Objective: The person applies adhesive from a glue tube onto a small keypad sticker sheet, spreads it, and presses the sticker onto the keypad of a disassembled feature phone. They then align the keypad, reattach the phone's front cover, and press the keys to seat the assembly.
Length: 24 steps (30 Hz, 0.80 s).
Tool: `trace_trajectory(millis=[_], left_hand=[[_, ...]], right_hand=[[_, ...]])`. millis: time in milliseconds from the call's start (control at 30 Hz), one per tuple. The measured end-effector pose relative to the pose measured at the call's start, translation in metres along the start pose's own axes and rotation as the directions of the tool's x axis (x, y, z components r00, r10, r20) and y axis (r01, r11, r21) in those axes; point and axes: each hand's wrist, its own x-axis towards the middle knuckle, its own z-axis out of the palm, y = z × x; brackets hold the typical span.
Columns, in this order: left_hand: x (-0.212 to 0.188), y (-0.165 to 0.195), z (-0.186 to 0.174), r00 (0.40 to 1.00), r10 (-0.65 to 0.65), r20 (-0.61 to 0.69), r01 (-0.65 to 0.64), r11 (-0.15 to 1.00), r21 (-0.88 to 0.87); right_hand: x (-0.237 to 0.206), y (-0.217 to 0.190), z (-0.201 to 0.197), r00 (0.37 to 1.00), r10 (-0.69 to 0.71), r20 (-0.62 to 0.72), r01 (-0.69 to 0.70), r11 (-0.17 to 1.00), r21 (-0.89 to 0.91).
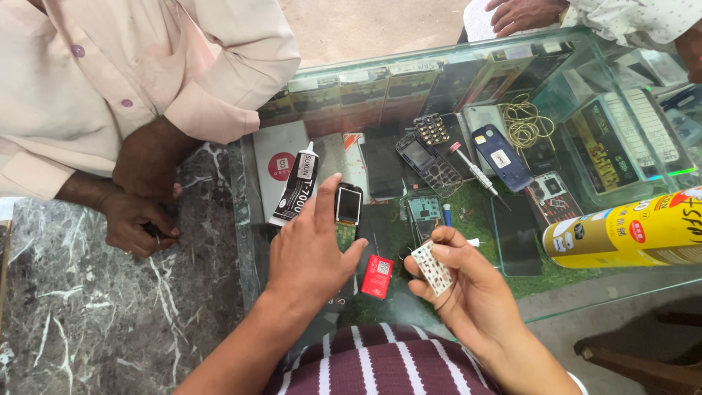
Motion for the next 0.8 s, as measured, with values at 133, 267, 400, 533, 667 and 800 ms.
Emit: trace_trajectory(millis=[133, 267, 400, 533, 667, 800], left_hand=[[-0.001, -0.002, -0.001, 0.999, -0.013, 0.037, 0.017, 0.995, -0.102], [-0.001, -0.008, 0.002, 0.989, -0.094, 0.110, 0.126, 0.933, -0.336], [-0.007, -0.018, 0.007, 0.976, -0.133, 0.171, 0.214, 0.703, -0.678], [-0.018, -0.031, 0.015, 0.985, -0.054, 0.163, 0.171, 0.291, -0.941], [-0.030, -0.040, 0.020, 0.972, -0.087, 0.220, 0.231, 0.149, -0.961], [-0.037, -0.039, 0.020, 0.978, -0.003, 0.207, 0.207, 0.092, -0.974]], right_hand=[[-0.001, 0.005, -0.005, 0.999, -0.004, 0.053, 0.003, 1.000, 0.004], [0.001, 0.007, -0.009, 0.991, -0.057, 0.118, 0.061, 0.998, -0.032], [0.003, 0.008, -0.006, 0.988, -0.058, 0.146, 0.072, 0.993, -0.092], [0.004, 0.011, 0.001, 0.987, -0.054, 0.154, 0.067, 0.994, -0.082], [0.006, 0.012, 0.007, 0.985, -0.054, 0.161, 0.070, 0.993, -0.099], [0.009, 0.014, 0.012, 0.986, -0.054, 0.155, 0.079, 0.984, -0.158]])
